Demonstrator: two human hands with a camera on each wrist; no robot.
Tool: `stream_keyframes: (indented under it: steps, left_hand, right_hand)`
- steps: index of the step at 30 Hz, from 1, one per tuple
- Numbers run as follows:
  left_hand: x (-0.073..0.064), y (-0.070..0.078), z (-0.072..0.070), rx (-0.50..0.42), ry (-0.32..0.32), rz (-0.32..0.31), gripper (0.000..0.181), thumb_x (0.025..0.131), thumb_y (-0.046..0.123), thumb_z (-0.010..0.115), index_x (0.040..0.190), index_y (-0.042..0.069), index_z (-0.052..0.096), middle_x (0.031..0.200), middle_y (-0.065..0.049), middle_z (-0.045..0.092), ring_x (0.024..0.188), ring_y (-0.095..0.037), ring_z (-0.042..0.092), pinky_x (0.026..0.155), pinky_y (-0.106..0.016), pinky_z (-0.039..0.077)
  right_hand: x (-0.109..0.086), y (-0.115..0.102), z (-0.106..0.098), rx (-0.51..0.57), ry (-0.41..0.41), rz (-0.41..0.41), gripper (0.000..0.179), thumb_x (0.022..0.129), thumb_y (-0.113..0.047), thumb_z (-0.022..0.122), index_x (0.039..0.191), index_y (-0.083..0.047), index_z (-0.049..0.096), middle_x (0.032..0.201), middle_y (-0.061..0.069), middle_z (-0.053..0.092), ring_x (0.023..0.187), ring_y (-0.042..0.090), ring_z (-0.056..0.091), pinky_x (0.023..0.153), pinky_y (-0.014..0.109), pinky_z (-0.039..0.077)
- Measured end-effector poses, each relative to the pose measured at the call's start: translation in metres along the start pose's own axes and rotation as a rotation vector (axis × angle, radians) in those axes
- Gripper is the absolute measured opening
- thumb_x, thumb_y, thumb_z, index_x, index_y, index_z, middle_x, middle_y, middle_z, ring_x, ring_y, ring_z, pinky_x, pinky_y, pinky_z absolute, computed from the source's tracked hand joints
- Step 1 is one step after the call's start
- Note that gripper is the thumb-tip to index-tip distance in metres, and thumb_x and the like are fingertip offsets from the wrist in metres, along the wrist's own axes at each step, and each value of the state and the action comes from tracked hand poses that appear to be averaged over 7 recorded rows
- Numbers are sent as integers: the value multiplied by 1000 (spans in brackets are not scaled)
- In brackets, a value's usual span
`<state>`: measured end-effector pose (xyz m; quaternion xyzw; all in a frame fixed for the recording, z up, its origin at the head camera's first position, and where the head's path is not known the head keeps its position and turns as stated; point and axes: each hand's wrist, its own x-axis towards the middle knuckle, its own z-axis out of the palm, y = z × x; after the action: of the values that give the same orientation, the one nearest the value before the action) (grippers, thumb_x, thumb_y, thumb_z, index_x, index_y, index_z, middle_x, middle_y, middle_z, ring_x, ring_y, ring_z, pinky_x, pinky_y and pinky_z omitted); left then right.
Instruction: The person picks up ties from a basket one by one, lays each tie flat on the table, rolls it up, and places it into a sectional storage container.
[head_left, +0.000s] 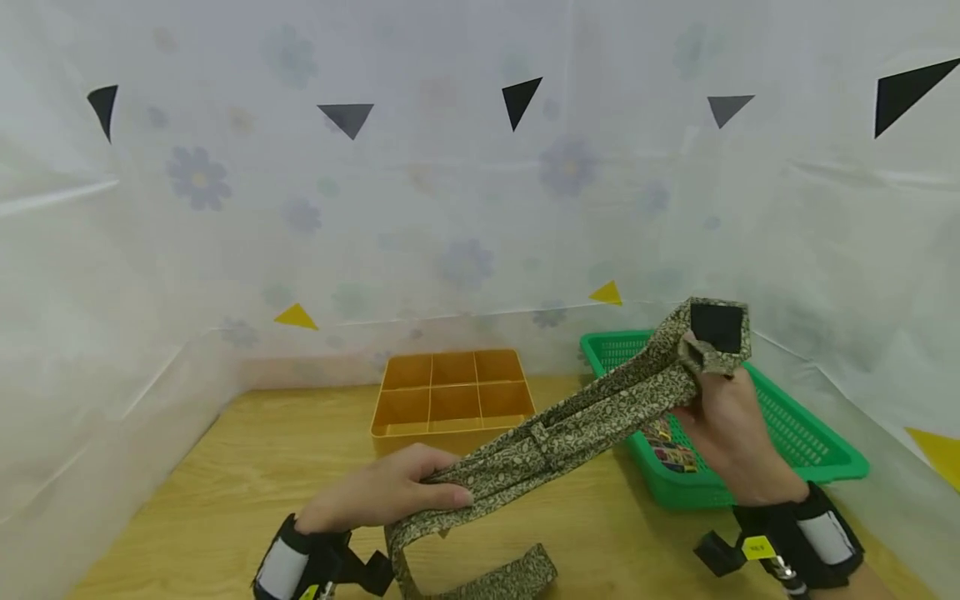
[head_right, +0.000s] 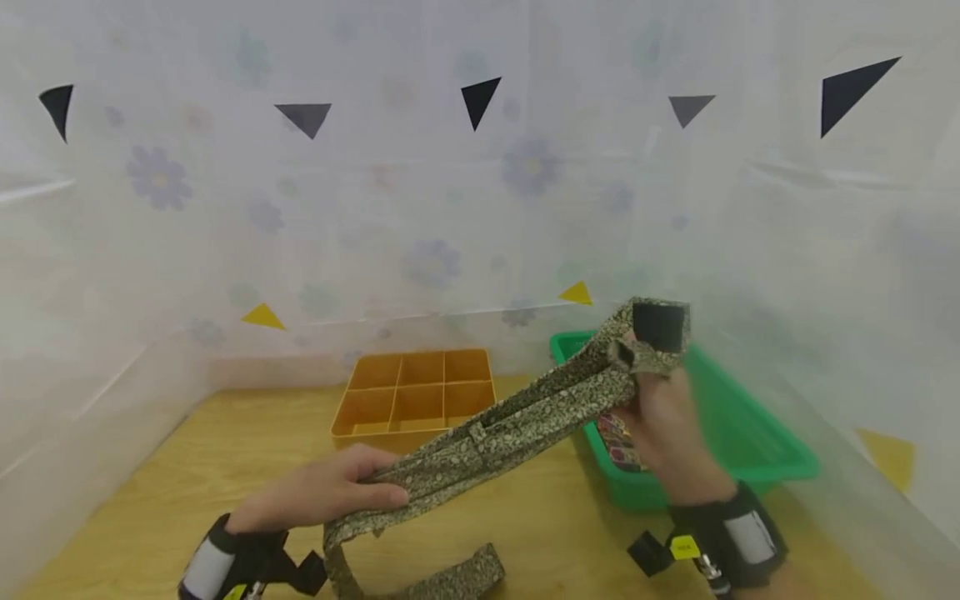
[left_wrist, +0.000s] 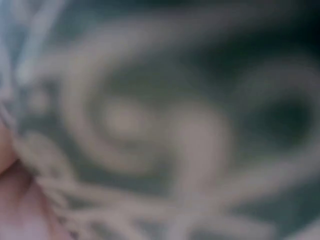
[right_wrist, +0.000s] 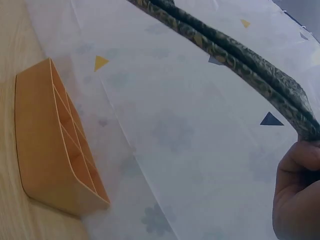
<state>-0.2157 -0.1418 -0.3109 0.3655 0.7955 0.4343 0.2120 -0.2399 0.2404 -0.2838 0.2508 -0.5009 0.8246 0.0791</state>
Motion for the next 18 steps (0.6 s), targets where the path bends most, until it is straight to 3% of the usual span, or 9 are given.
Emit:
stream_keyframes:
  steps: [2, 4, 5, 7, 9, 10, 13, 15, 18]
  left_hand:
    - [-4, 1, -4, 0, -16, 1, 26, 102, 36, 54, 93, 11, 58, 68, 5, 31, 57, -6, 32, 65, -25, 39]
    - [-10, 2, -8, -5, -21, -2, 22, 102, 34, 54, 101, 14, 63, 73, 6, 44, 63, -5, 42, 69, -25, 43]
    - [-13, 2, -10, -5, -24, -7, 21, 102, 34, 54, 103, 16, 64, 74, 6, 44, 63, -4, 42, 69, -25, 44]
    - [-19, 1, -14, 1, -23, -23, 20, 102, 33, 54, 105, 18, 66, 76, 6, 46, 67, -3, 46, 69, -25, 45]
    - [-26, -1, -17, -1, -20, -47, 20, 102, 33, 55, 104, 18, 67, 74, 7, 45, 67, -3, 46, 68, -25, 44]
    - [-29, -3, -18, -1, -19, -51, 21, 102, 33, 54, 97, 15, 64, 71, 5, 37, 63, -4, 40, 64, -26, 42]
    - [-38, -8, -20, -4, -4, -42, 29, 103, 30, 53, 85, 8, 53, 68, 3, 29, 59, -7, 32, 60, -28, 36]
    - [-42, -12, -21, 1, 0, -26, 34, 104, 29, 51, 80, 6, 44, 68, 1, 26, 57, -9, 28, 59, -29, 32]
    - [-48, -15, -23, 33, -4, -21, 37, 105, 32, 49, 81, 4, 44, 68, -7, 27, 58, -13, 28, 59, -29, 32]
  right_hand:
    - [-6, 0, -5, -3, 56, 28, 15, 107, -20, 40, 115, -28, 50, 102, -10, 45, 50, 16, 12, 53, 32, 15]
    - [-13, 0, -10, 6, 98, 51, 33, 106, -19, 43, 132, -39, 43, 122, -16, 45, 43, 13, 18, 51, 32, 16]
    - [-15, 0, -12, 12, 97, 49, 43, 106, -18, 43, 141, -41, 35, 127, -14, 46, 42, 12, 25, 48, 31, 18]
    - [-21, -1, -16, 21, 128, 65, 49, 105, -17, 45, 146, -41, 35, 122, -14, 56, 41, 10, 37, 45, 30, 25]
    - [-22, -2, -19, -3, 138, 69, 34, 105, -19, 46, 137, -32, 48, 103, -12, 62, 45, 9, 47, 44, 27, 31]
    - [-23, -4, -21, -25, 165, 90, 26, 105, -21, 47, 128, -26, 59, 86, -13, 62, 44, 9, 47, 44, 27, 34]
    - [-26, -8, -29, -80, 193, 191, 27, 104, -29, 49, 107, -24, 75, 64, -9, 60, 44, 10, 48, 47, 26, 39]
    - [-29, -9, -36, -133, 182, 282, 33, 104, -33, 49, 90, -22, 76, 68, -9, 59, 47, 10, 50, 52, 25, 43]
    - [-33, -8, -50, -90, 48, 384, 29, 107, -27, 42, 99, -22, 70, 88, -8, 59, 62, 11, 58, 63, 26, 49]
